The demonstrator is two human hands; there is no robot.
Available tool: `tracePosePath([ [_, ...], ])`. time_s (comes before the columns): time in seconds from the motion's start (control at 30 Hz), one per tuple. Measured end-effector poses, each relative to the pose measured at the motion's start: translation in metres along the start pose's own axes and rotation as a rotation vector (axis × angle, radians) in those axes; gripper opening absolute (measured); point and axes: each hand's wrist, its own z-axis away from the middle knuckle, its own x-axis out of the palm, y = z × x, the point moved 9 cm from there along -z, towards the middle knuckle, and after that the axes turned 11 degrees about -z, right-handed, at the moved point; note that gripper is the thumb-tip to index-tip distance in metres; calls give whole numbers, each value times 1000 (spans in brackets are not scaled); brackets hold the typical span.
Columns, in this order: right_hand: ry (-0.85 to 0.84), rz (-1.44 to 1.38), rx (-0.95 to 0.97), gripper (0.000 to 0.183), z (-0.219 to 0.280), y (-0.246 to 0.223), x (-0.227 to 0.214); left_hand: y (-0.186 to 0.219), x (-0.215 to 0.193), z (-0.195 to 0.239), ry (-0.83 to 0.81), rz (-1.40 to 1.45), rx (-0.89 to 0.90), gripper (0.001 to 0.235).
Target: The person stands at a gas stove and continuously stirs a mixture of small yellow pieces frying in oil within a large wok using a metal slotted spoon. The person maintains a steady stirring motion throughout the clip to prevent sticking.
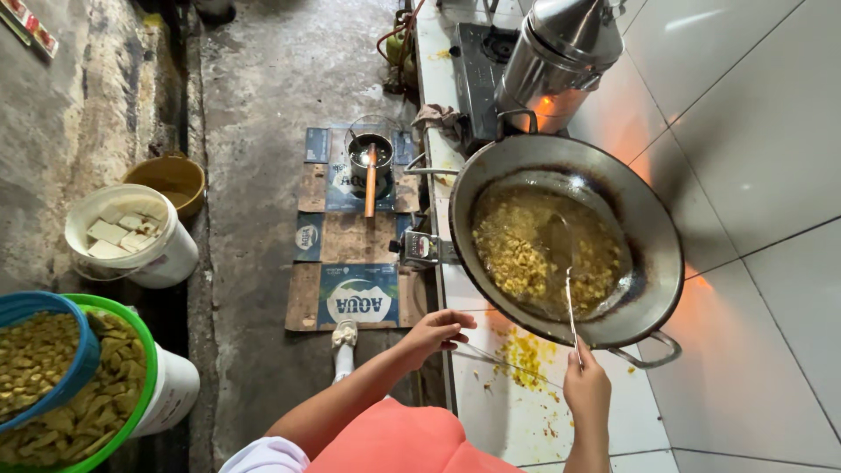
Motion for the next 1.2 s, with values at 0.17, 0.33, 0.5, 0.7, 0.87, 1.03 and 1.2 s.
tracePosePath([
  [0.17,18,-107,-68,41,25,-20,-6,-3,3,-3,-37,29,21,24],
  [0.33,-51,-94,131,41,56,-3,38,-10,5,-7,-31,15,-4,24],
  [0.5,-71,42,124,43,48,6,62,1,-2,-5,-13,0,21,23],
  [0.7,-13,43,26,39,-2,15,76,-2,-19,14,61,3,-34,25],
  [0.87,-15,25,134,39,-66,17,88,-1,-31,21,103,23,2,26],
  [1.03,65,-50,-111,37,-98,-12,85,-6,-45,12,113,49,27,26],
  [1.2,117,-47,-87,40,-109,-23,67,-9,-58,-4,83,146,152,25],
])
